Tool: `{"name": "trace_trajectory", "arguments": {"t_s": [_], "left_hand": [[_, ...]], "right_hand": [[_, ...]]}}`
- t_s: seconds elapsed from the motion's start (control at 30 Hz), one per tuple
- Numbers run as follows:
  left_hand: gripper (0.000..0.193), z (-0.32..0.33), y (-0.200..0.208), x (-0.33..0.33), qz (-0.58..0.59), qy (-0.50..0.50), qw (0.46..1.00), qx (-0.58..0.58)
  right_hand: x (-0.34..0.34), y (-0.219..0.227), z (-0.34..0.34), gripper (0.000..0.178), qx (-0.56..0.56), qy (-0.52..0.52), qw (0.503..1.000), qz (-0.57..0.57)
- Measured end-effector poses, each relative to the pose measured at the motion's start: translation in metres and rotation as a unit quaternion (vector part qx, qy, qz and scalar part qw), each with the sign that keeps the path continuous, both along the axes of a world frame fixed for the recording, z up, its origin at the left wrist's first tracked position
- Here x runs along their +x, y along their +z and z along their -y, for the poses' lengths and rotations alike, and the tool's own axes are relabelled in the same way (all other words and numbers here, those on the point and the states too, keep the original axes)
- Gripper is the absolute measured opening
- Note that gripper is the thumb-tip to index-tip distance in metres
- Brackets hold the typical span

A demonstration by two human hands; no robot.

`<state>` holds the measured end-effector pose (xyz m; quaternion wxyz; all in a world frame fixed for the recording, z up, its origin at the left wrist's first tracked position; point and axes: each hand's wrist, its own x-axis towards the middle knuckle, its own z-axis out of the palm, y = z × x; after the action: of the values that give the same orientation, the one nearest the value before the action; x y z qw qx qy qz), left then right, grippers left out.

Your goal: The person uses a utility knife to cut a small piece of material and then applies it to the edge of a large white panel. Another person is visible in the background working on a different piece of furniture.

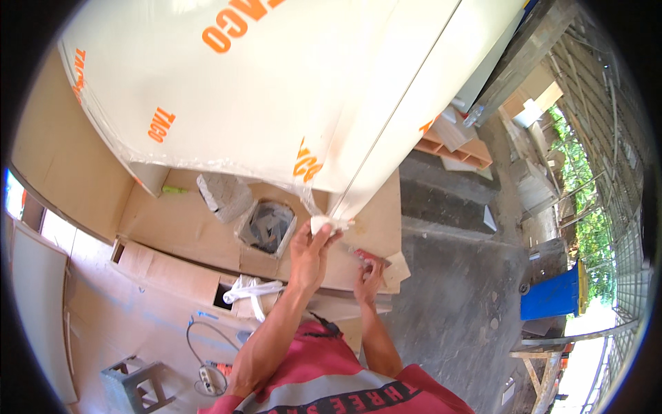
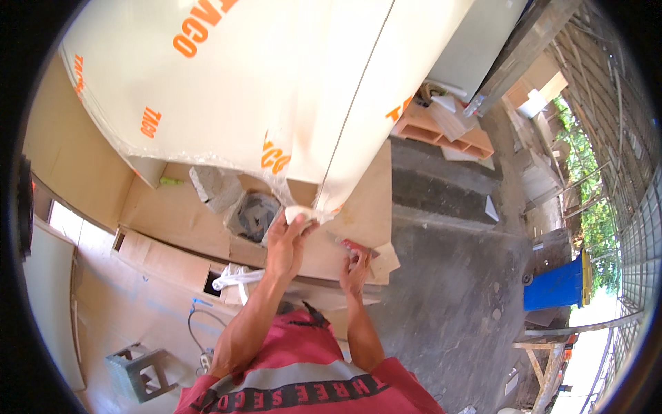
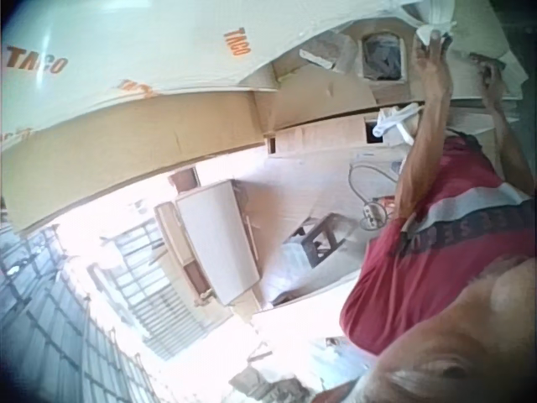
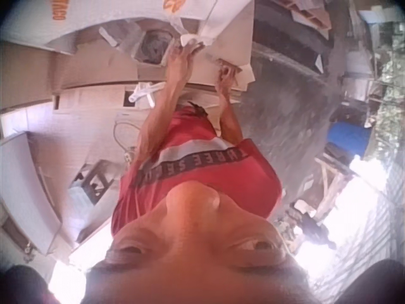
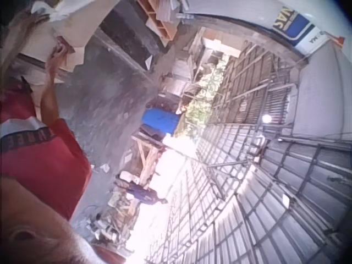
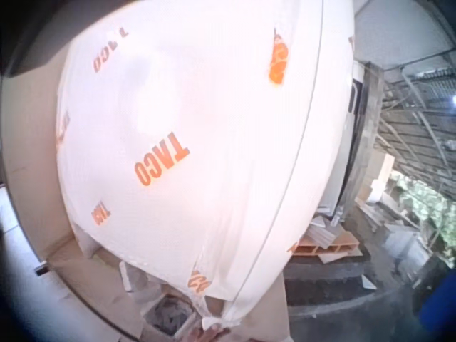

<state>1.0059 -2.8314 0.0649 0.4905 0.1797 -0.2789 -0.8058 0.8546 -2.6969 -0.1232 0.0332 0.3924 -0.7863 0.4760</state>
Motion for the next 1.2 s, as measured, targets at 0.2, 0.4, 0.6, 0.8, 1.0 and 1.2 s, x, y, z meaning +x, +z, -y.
{"name": "trace_trajectory", "arguments": {"t_s": [0.2, 0.4, 0.6, 0.8, 1.0, 1.2], "left_hand": [[0.020, -0.015, 0.001, -0.004, -0.013, -0.011, 1.000, -0.011], [0.028, -0.013, 0.020, -0.005, -0.021, 0.014, 0.999, -0.024], [0.023, -0.007, 0.038, -0.002, 0.032, 0.059, 0.995, -0.079], [0.024, 0.013, 0.017, -0.013, 0.063, 0.114, 0.986, -0.107], [0.025, 0.027, 0.015, -0.013, 0.080, 0.130, 0.978, -0.140], [0.027, 0.036, 0.004, -0.007, 0.105, 0.105, 0.970, -0.191]], "right_hand": [[-0.003, -0.004, 0.000, 0.023, 0.005, -0.003, 1.000, 0.011], [-0.005, 0.004, 0.016, 0.023, 0.019, -0.032, 0.999, 0.024], [0.000, 0.008, 0.028, 0.024, 0.026, -0.070, 0.997, -0.013], [0.000, -0.005, 0.028, 0.030, 0.081, -0.092, 0.991, -0.046], [0.001, 0.001, 0.031, 0.031, 0.091, -0.116, 0.988, -0.054], [0.000, 0.002, 0.032, 0.028, 0.112, -0.121, 0.985, -0.049]]}}
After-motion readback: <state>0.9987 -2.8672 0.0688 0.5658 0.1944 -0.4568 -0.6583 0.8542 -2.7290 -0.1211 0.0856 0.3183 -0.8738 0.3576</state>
